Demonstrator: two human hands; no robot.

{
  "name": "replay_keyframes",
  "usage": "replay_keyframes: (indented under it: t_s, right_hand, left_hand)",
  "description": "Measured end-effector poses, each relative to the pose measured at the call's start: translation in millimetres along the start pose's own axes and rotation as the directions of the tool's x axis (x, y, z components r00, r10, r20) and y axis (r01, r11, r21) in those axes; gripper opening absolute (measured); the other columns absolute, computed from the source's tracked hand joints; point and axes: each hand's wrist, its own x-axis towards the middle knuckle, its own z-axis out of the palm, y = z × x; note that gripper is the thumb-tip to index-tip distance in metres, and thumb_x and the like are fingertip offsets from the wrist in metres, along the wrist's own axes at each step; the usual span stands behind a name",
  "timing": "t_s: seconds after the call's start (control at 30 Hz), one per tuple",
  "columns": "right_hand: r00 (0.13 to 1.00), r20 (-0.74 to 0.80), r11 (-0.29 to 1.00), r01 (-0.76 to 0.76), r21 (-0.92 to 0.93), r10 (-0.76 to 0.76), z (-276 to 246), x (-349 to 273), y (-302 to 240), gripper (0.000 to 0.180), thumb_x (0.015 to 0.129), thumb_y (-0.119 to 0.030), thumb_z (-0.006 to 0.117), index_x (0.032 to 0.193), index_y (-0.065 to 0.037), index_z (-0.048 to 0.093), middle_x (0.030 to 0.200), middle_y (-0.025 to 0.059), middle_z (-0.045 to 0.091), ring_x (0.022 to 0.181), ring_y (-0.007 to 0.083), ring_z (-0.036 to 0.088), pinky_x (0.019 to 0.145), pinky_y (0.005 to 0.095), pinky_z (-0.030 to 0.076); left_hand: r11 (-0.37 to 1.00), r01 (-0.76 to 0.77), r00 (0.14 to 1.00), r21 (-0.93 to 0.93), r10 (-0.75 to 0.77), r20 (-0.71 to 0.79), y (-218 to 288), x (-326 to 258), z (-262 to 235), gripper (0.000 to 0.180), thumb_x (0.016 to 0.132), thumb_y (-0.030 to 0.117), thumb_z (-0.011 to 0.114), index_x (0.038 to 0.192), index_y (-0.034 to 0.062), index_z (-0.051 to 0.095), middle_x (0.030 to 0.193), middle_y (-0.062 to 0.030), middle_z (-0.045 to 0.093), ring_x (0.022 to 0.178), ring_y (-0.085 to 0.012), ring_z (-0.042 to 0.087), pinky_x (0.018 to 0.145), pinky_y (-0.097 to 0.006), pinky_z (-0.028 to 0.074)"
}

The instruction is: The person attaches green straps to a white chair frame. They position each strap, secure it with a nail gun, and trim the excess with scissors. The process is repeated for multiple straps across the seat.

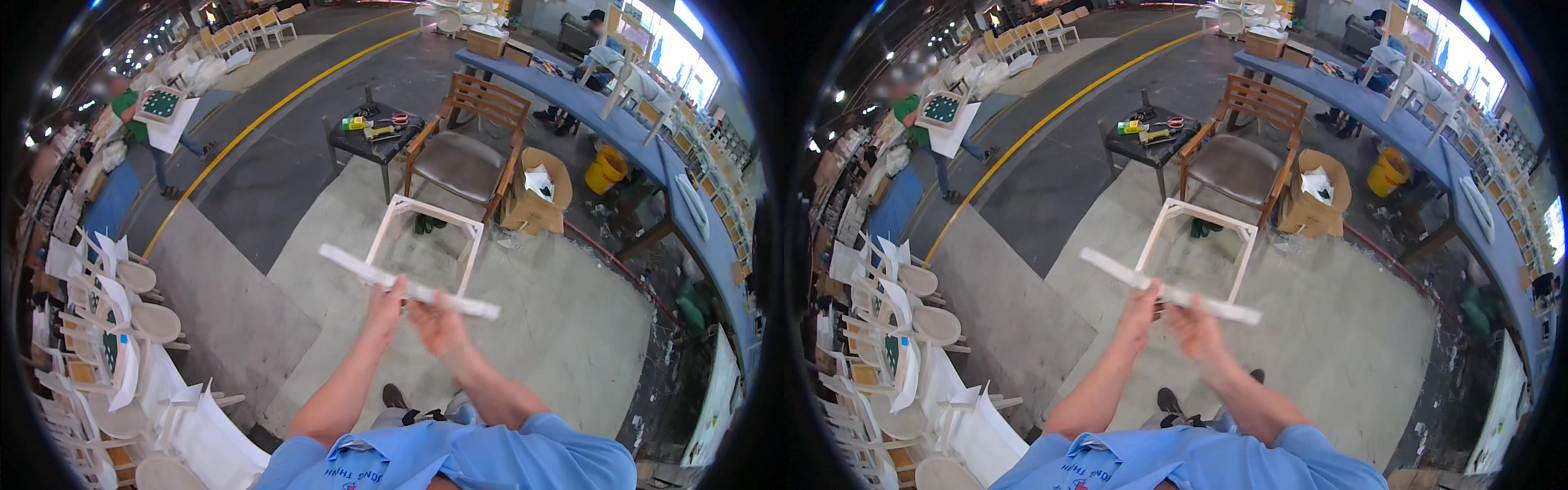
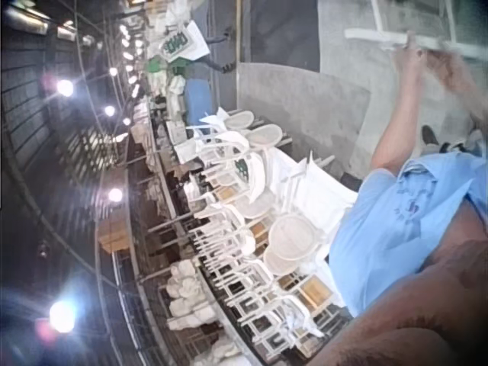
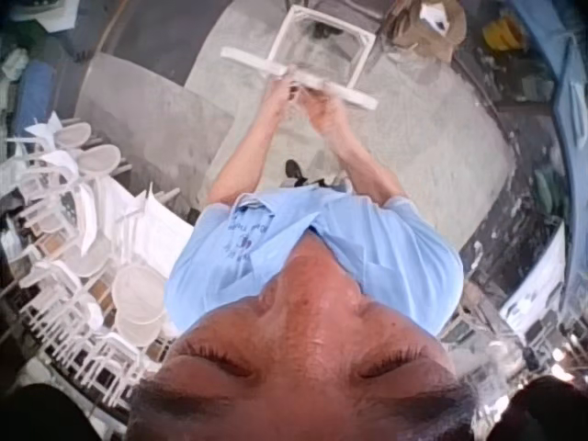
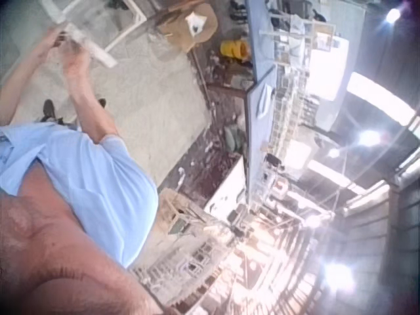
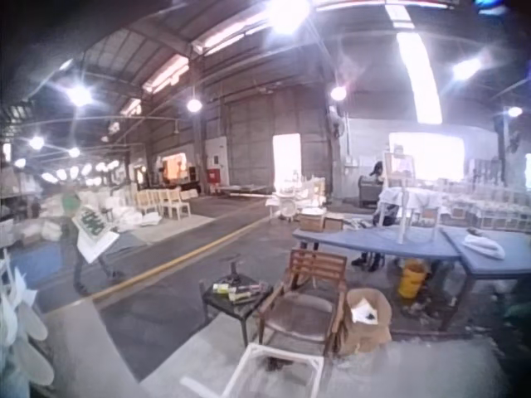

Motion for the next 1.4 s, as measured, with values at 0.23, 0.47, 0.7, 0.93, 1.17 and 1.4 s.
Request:
replay_keyframes:
  t_s: [0.23, 0.47, 0.7, 0.93, 1.17, 1.4]
  right_hand:
    - [0.681, 0.154, 0.618, -0.516, -0.593, 0.716, 13.2, -2.4, -59.9, 0.046, 0.110, -0.038, 0.063, 0.145, -0.008, 0.058, 0.131, 0.0062, 0.069, 0.112, 0.0229, 0.071, 0.090, 0.0385, 0.057]
    - [0.631, -0.028, 0.087, -0.151, -0.985, 0.775, -32.4, 27.4, -307.6, 0.046, 0.107, -0.036, 0.067, 0.140, -0.004, 0.062, 0.122, 0.0083, 0.073, 0.106, 0.0180, 0.072, 0.085, 0.0347, 0.060]
    - [0.821, 0.074, 0.157, -0.019, -0.987, 0.566, -25.3, 139.7, -412.1, 0.040, 0.106, -0.030, 0.069, 0.137, -0.005, 0.066, 0.112, 0.0068, 0.073, 0.099, 0.0166, 0.073, 0.083, 0.0323, 0.057]
    - [0.953, -0.153, 0.029, -0.166, -0.986, 0.263, -56.6, 276.2, -535.6, 0.040, 0.104, -0.028, 0.070, 0.135, -0.005, 0.065, 0.118, 0.0095, 0.075, 0.097, 0.0207, 0.076, 0.076, 0.0345, 0.059]
    - [0.922, -0.382, 0.150, -0.370, -0.917, -0.060, -106.8, 335.1, -586.2, 0.038, 0.100, -0.027, 0.073, 0.131, -0.006, 0.068, 0.105, 0.0065, 0.073, 0.082, 0.0188, 0.071, 0.067, 0.0351, 0.057]
    - [0.981, 0.174, -0.507, 0.193, -0.840, 0.087, -45.4, 437.9, -495.5, 0.029, 0.102, -0.020, 0.070, 0.119, 0.003, 0.073, 0.099, 0.0119, 0.079, 0.088, 0.0214, 0.071, 0.083, 0.0348, 0.056]
  left_hand:
    - [0.987, -0.085, 0.848, -0.137, -0.001, -0.530, -9.1, 44.0, -11.4, 0.044, 0.110, 0.024, 0.059, 0.147, 0.0052, 0.046, 0.133, -0.0174, 0.065, 0.110, -0.0303, 0.071, 0.083, -0.045, 0.062]
    - [0.985, -0.173, 0.576, -0.029, 0.077, -0.814, -46.4, 19.1, 89.3, 0.060, 0.111, 0.020, 0.055, 0.164, 0.0035, 0.031, 0.154, -0.0222, 0.052, 0.140, -0.0335, 0.055, 0.116, -0.043, 0.043]
    - [0.994, 0.094, 0.317, 0.048, 0.016, -0.948, -50.3, 28.2, 132.9, 0.059, 0.113, 0.028, 0.050, 0.163, 0.0004, 0.035, 0.161, -0.0242, 0.049, 0.145, -0.0372, 0.052, 0.120, -0.043, 0.039]
    - [0.860, 0.392, 0.289, 0.326, 0.221, -0.932, 0.4, 24.8, 58.2, 0.066, 0.112, 0.034, 0.052, 0.164, -0.0017, 0.036, 0.166, -0.0249, 0.044, 0.153, -0.0371, 0.045, 0.124, -0.043, 0.036]
    - [0.804, 0.494, 0.257, 0.331, 0.229, -0.939, 5.0, 32.0, 40.8, 0.062, 0.112, 0.036, 0.052, 0.163, 0.0046, 0.041, 0.152, -0.0291, 0.058, 0.140, -0.0433, 0.057, 0.114, -0.047, 0.045]
    - [0.701, 0.688, 0.171, 0.187, 0.094, -0.981, -12.0, 37.5, 27.7, 0.058, 0.112, 0.037, 0.046, 0.166, 0.0142, 0.039, 0.135, -0.0298, 0.067, 0.121, -0.0495, 0.065, 0.098, -0.054, 0.052]
